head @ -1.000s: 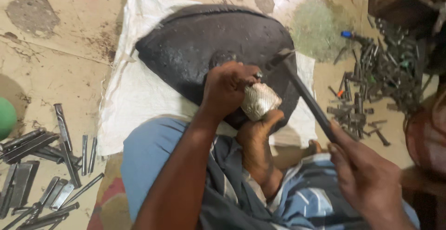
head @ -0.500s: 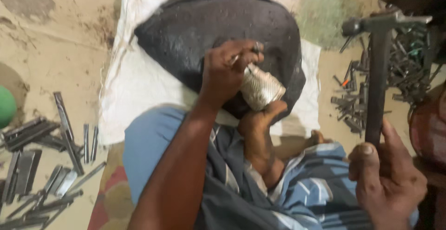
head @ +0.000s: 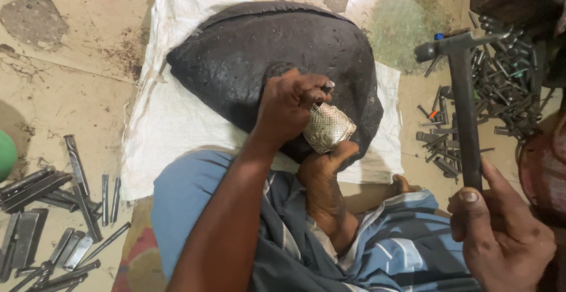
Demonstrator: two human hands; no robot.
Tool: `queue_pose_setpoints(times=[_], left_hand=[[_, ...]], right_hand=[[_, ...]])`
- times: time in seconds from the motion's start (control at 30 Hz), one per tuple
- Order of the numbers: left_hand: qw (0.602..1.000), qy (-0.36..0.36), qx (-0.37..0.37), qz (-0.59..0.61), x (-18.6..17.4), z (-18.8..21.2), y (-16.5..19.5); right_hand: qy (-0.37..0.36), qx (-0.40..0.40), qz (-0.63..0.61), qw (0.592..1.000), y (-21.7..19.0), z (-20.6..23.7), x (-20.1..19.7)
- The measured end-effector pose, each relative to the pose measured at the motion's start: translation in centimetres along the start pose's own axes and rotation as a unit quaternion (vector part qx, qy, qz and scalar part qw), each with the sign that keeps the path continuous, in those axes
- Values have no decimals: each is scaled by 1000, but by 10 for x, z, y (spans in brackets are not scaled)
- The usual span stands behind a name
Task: The person sits on the floor and uses a hammer and chisel to engrave a pattern onto a small silver-colored metal object. The object is held against a dark anvil-like support while the person repeatedly strikes the chisel to create a textured design.
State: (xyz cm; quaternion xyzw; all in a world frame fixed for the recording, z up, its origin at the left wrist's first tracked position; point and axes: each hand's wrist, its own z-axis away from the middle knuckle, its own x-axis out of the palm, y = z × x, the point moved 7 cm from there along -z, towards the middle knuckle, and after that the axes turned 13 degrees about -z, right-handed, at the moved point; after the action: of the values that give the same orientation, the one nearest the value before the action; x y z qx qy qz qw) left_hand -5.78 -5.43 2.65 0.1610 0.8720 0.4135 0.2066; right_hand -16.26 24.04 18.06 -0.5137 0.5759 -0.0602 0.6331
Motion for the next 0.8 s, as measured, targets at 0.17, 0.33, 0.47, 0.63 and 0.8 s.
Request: queue_pose_setpoints(times=[0.17,0.33,0.47,0.63,0.8], left_hand=[[1000,8,24,10,-2,-1,5],[1000,-8,-9,-15,-5,-5,7],[999,-16,-28,-1,-8,-6,10],[1000,-15,-25,-10,-9,-8,12],[1000,-10,-26,-5,-9,-6,11]], right_hand=[[4,16,-43,999,-6,-5,0],[1,26,-28,999,-15,-5,1],[-34,10,-17,999,-15,-8,-6],[-33,63,53,996,12,-18,-27],[-16,50,42,998,42,-11,-36]])
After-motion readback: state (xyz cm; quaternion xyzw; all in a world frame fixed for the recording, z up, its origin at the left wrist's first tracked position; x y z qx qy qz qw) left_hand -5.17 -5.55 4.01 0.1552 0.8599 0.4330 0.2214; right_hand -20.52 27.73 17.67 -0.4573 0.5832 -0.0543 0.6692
